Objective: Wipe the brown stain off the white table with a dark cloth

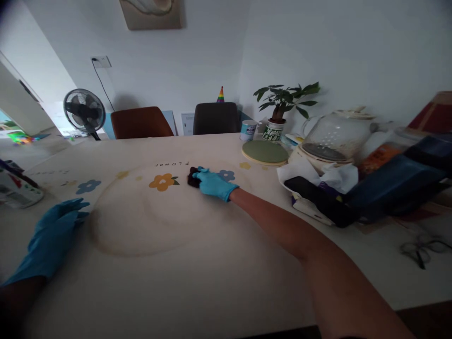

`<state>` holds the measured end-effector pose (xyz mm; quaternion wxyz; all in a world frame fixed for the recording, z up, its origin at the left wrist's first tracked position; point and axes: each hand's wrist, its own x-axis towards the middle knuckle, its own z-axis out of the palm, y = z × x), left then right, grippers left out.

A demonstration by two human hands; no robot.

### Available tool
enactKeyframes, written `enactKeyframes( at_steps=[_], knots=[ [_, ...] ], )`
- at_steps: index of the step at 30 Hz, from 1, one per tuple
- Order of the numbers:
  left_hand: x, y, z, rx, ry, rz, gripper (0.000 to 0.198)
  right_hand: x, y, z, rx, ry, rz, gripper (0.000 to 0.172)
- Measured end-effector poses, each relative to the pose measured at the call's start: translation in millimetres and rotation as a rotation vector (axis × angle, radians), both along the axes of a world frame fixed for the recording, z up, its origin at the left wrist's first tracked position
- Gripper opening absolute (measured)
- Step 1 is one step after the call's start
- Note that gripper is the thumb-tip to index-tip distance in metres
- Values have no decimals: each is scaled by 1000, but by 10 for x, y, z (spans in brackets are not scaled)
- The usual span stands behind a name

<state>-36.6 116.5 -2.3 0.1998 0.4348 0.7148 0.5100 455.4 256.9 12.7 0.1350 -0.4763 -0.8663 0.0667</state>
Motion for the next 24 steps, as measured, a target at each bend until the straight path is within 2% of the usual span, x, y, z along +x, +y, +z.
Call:
enactKeyframes(
  at_steps=[3,6,9,12,14,16,19,24],
  knots=[
    [62,-25,42,-21,-142,15,68,-640,-69,16,-15,-4,120,58],
    [99,-41,64,-21,-139,6,70,-1298,-193,-16,35,-46,322,64],
    [90,-20,51,0,-158,4,69,-1908,-389,-41,116,-69,484,61],
    [50,14,15,26,-185,3,67,-2401,-636,-54,101,-51,512,60],
    [19,29,-10,45,-175,-11,65,-2625,-784,-68,85,-27,491,64],
    [-6,34,-26,64,-138,-17,62,-2746,-888,-83,85,-2,456,66],
    [-14,25,-19,65,-76,-2,56,-2734,-951,-91,79,25,431,69],
    [54,-17,64,32,-171,5,58,-2287,-996,-59,30,35,457,72]
  ],
)
